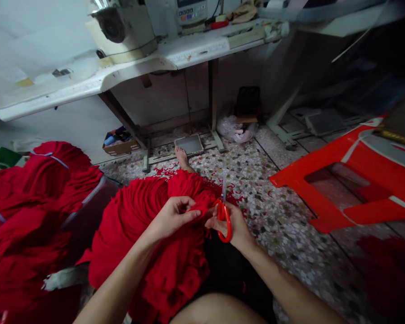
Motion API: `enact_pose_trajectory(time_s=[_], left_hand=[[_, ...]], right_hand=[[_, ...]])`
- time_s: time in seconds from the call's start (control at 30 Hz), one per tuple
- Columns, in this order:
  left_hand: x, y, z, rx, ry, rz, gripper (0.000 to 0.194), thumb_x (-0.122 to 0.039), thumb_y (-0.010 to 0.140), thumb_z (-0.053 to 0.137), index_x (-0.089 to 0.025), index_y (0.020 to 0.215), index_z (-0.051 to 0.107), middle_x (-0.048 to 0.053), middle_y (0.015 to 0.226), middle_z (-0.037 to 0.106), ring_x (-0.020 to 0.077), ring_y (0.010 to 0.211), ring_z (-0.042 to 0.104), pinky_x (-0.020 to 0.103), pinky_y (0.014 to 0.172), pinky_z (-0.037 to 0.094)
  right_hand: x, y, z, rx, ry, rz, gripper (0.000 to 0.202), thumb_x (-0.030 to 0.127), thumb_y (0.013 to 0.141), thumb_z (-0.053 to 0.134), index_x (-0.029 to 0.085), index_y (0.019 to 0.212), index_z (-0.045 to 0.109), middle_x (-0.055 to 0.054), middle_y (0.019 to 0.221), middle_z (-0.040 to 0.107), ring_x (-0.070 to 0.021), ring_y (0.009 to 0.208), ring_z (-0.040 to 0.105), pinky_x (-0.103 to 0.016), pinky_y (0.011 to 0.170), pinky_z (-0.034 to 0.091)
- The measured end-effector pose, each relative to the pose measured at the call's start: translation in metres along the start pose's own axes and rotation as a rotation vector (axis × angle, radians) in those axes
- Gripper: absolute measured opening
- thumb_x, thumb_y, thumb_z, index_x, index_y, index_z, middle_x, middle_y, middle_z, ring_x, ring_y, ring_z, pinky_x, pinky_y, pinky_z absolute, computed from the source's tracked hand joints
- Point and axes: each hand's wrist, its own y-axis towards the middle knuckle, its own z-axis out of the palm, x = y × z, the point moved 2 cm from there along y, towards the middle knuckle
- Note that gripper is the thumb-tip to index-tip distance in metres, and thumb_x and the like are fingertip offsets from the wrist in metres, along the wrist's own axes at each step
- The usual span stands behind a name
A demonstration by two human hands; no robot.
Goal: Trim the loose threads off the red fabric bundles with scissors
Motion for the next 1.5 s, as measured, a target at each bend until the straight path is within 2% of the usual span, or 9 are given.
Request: enact_pose_trajectory(time_s=[0.13, 0.23, 0.33, 0.5, 0.6, 0.77, 1.03, 1.3, 1.5], left_hand=[[0.003, -0.001, 0.009, 0.045, 0.136, -0.022, 0.036, -0.044, 0.091, 0.073, -0.012, 0.078, 0.067, -0.005, 0.063, 0.048, 0.0085, 0.059, 0.037, 0.023, 0.056, 0.027], [0.003, -0.003, 0.012, 0.073, 0.062, -0.056, 0.036, -0.045, 0.090, 0.075, -0.011, 0.079, 0.070, -0.004, 0.065, 0.049, 0.0086, 0.060, 0.039, 0.023, 0.058, 0.030], [0.001, -0.004, 0.012, 0.108, -0.080, -0.111, 0.035, -0.043, 0.084, 0.082, -0.011, 0.078, 0.071, -0.001, 0.073, 0.058, 0.0097, 0.064, 0.047, 0.023, 0.062, 0.036], [-0.001, 0.000, 0.002, 0.070, -0.119, -0.138, 0.034, -0.042, 0.079, 0.087, -0.011, 0.077, 0.074, -0.001, 0.069, 0.061, 0.0092, 0.061, 0.049, 0.022, 0.061, 0.038], [-0.002, 0.002, -0.004, -0.023, -0.161, -0.143, 0.033, -0.042, 0.078, 0.088, -0.011, 0.079, 0.076, 0.000, 0.069, 0.065, 0.0087, 0.060, 0.051, 0.021, 0.062, 0.040], [0.001, 0.002, 0.000, -0.054, -0.271, -0.199, 0.034, -0.042, 0.074, 0.091, -0.011, 0.080, 0.078, 0.002, 0.070, 0.070, 0.0088, 0.058, 0.055, 0.020, 0.061, 0.042], [0.006, -0.004, 0.007, -0.003, -0.269, -0.219, 0.036, -0.044, 0.075, 0.090, -0.010, 0.083, 0.080, 0.003, 0.070, 0.071, 0.0088, 0.058, 0.054, 0.020, 0.059, 0.042], [0.009, -0.008, 0.003, 0.025, -0.238, -0.251, 0.041, -0.050, 0.077, 0.087, -0.010, 0.085, 0.080, 0.003, 0.069, 0.070, 0.0101, 0.057, 0.054, 0.022, 0.059, 0.042], [0.010, -0.008, 0.004, 0.061, -0.195, -0.236, 0.038, -0.047, 0.077, 0.088, -0.010, 0.079, 0.077, 0.001, 0.069, 0.067, 0.0097, 0.059, 0.054, 0.022, 0.060, 0.042]], right_hand=[[0.009, 0.002, -0.004, -0.137, -0.098, -0.067, 0.050, 0.049, 0.056, 0.100, 0.019, 0.073, 0.063, -0.003, 0.075, 0.072, -0.0194, 0.065, 0.066, -0.029, 0.062, 0.054], [0.014, 0.003, -0.010, -0.110, -0.087, -0.035, 0.042, 0.048, 0.070, 0.093, 0.020, 0.070, 0.061, -0.001, 0.066, 0.069, -0.0190, 0.059, 0.066, -0.029, 0.059, 0.054], [0.013, 0.002, -0.014, -0.029, 0.025, 0.049, 0.042, 0.047, 0.073, 0.091, 0.021, 0.075, 0.059, 0.001, 0.065, 0.068, -0.0176, 0.052, 0.066, -0.028, 0.053, 0.051], [-0.009, -0.013, -0.020, -0.014, -0.019, 0.081, 0.043, 0.057, 0.086, 0.079, 0.022, 0.081, 0.055, 0.005, 0.058, 0.060, -0.0136, 0.045, 0.058, -0.023, 0.047, 0.042], [-0.025, -0.030, -0.025, 0.130, -0.113, 0.123, 0.046, 0.064, 0.090, 0.070, 0.022, 0.081, 0.052, 0.006, 0.058, 0.056, -0.0130, 0.047, 0.055, -0.023, 0.047, 0.039], [-0.026, -0.052, -0.032, 0.402, -0.438, 0.035, 0.034, 0.052, 0.102, 0.057, 0.021, 0.087, 0.057, 0.000, 0.078, 0.065, -0.0166, 0.069, 0.061, -0.028, 0.067, 0.045], [-0.007, -0.036, -0.022, 0.403, -0.606, -0.031, 0.032, 0.049, 0.099, 0.062, 0.019, 0.088, 0.060, 0.003, 0.075, 0.062, -0.0150, 0.066, 0.055, -0.026, 0.064, 0.040], [-0.034, -0.039, -0.028, 0.282, -0.501, 0.137, 0.044, 0.055, 0.081, 0.083, 0.019, 0.072, 0.061, 0.006, 0.055, 0.055, -0.0123, 0.051, 0.049, -0.022, 0.047, 0.032], [-0.030, -0.046, -0.034, 0.409, -0.562, 0.064, 0.028, 0.044, 0.094, 0.070, 0.020, 0.083, 0.060, 0.004, 0.069, 0.063, -0.0134, 0.060, 0.054, -0.023, 0.057, 0.038]])
